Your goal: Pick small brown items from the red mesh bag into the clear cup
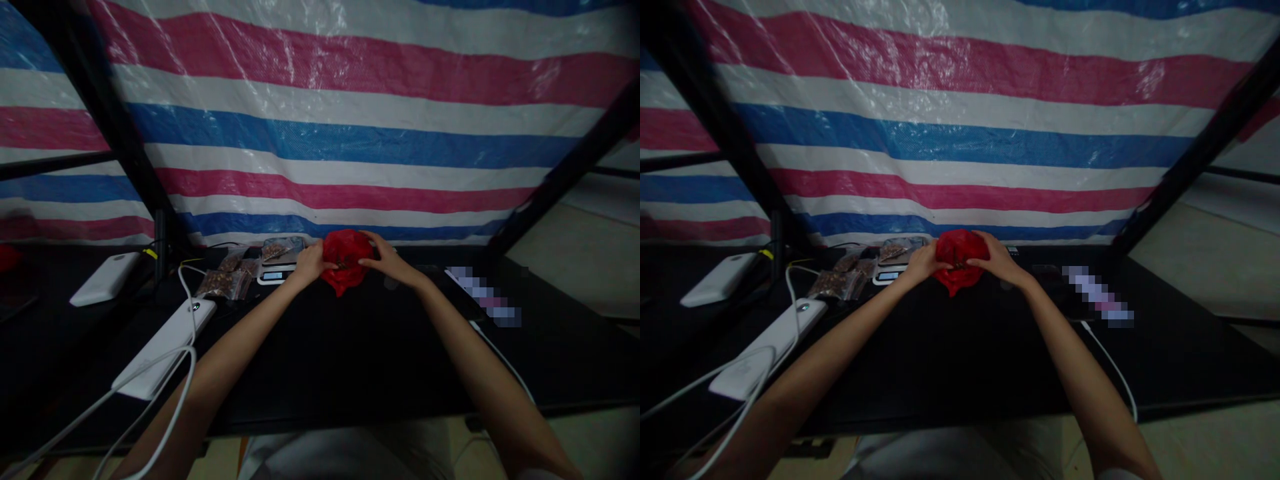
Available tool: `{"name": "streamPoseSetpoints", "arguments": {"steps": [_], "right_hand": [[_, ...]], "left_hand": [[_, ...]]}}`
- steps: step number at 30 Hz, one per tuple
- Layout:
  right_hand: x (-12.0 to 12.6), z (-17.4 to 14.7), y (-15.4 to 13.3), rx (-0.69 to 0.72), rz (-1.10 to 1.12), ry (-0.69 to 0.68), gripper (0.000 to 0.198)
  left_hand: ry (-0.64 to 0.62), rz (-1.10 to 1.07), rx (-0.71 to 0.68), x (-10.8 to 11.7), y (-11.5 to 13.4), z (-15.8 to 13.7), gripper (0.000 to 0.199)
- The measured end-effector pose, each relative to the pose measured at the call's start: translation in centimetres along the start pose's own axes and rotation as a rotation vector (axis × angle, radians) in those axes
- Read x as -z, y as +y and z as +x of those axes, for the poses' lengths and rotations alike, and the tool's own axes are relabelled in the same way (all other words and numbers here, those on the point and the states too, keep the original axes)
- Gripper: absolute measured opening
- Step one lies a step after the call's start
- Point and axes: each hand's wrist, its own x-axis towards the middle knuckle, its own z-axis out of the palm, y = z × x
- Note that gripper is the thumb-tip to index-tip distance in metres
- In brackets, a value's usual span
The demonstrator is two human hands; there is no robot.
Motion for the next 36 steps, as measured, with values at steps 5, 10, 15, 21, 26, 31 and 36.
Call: {"name": "streamPoseSetpoints", "arguments": {"steps": [5, 10, 15, 21, 26, 31, 36], "right_hand": [[1.8, -4.1, 4.2, -0.106, 0.056, -0.129, 0.100], [-0.5, -6.4, 7.4, -0.315, -0.165, -0.124, 0.081], [-2.1, -6.5, 7.8, -0.280, -0.029, -0.083, 0.043], [-1.3, -5.0, 4.7, -0.375, 0.140, 0.300, 0.049], [-2.6, -2.7, 0.1, -0.210, 0.227, 0.193, 0.049], [-4.5, -2.9, -1.2, -0.085, 0.140, -0.084, 0.034], [-3.8, -4.4, -0.8, -0.088, 0.028, -0.133, 0.035]], "left_hand": [[-0.037, -0.167, -0.103, -1.2, 0.0, 0.5, 0.028], [-0.064, -0.401, -0.047, -4.0, 1.2, 0.1, 0.008], [0.046, -0.614, 0.094, -6.6, 2.7, -0.7, 0.022], [0.124, -0.829, 0.172, -7.0, 3.2, -0.5, 0.066], [0.069, -0.770, 0.160, -7.0, 3.0, -0.1, 0.043], [0.109, -0.705, 0.256, -7.2, 2.3, 0.0, 0.018], [0.318, -0.811, 0.315, -7.2, 1.5, -0.1, 0.029]]}}
